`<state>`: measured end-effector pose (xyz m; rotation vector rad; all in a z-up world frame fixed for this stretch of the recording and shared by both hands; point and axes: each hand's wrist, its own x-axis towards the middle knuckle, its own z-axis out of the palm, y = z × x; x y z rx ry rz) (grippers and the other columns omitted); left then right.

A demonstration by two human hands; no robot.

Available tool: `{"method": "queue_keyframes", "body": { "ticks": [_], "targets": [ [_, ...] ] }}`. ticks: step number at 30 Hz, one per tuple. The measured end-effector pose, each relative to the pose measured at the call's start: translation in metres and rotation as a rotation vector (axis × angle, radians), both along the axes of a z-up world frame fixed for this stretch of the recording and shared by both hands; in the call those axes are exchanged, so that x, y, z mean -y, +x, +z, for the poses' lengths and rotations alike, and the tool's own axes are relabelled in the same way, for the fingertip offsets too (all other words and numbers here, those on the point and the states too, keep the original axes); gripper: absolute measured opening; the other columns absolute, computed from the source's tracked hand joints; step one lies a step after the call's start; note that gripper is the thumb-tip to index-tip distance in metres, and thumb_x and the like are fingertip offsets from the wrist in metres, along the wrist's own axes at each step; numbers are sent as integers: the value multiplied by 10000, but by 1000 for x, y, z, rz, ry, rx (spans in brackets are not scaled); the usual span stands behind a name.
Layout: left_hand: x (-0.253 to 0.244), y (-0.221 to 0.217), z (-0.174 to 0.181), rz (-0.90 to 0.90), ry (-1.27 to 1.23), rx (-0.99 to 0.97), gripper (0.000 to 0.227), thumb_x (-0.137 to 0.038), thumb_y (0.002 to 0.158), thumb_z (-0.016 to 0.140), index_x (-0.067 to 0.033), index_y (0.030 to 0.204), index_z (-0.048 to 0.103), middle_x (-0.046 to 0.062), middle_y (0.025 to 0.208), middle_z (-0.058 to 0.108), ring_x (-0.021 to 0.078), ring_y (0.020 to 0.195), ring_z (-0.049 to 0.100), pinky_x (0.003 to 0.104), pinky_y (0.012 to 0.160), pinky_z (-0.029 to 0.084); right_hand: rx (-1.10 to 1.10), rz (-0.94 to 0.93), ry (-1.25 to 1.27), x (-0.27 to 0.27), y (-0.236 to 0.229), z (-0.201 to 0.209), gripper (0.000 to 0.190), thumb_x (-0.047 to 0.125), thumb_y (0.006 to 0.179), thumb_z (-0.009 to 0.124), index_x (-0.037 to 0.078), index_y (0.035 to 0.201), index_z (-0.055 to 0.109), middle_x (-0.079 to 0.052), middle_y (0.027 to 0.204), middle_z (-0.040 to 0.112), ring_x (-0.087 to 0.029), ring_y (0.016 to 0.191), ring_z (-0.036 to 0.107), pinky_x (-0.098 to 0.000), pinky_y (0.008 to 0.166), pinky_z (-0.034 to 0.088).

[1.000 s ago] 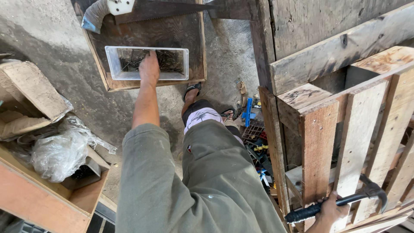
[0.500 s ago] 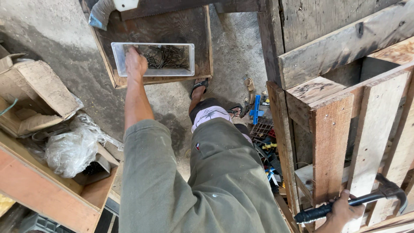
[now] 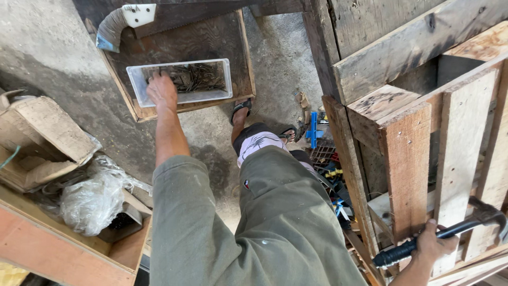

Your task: The person assembles a wooden pallet by placing wooden planks onto a frame and securing them with nails using a hammer. The person repeatedly picks up nails and hammers them into the planks to fasten them to the underlying structure.

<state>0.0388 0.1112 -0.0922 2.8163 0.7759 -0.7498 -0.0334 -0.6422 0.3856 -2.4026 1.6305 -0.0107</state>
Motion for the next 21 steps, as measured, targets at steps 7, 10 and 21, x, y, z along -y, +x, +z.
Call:
{"method": "queue_keyframes", "body": {
  "ticks": [7,10,21],
  "targets": [
    [-13,4,22,-60,-172,32,318,-224,800,765,-50,1064,727,193,1071,730,400,1019,682,506,847,553,34,52,31,7,-4,1,386,134,1070,705,45,1325,430,-117,1099,609,-186,824,680,-285,686,630],
    [-25,-2,48,-70,-279,82,170,-165,907,706,-57,1032,746,241,1019,735,439,1009,679,527,901,533,0,32,29,10,-5,1,376,162,1082,699,48,1323,433,-126,1090,618,-197,823,682,-293,687,636],
    [-32,-18,85,223,-376,208,235,-201,924,696,-90,1118,770,238,1030,727,449,984,679,526,858,533,83,28,98,27,-21,-3,398,122,1051,708,57,1300,405,-113,1076,606,-189,743,666,-277,619,618]
  ]
}}
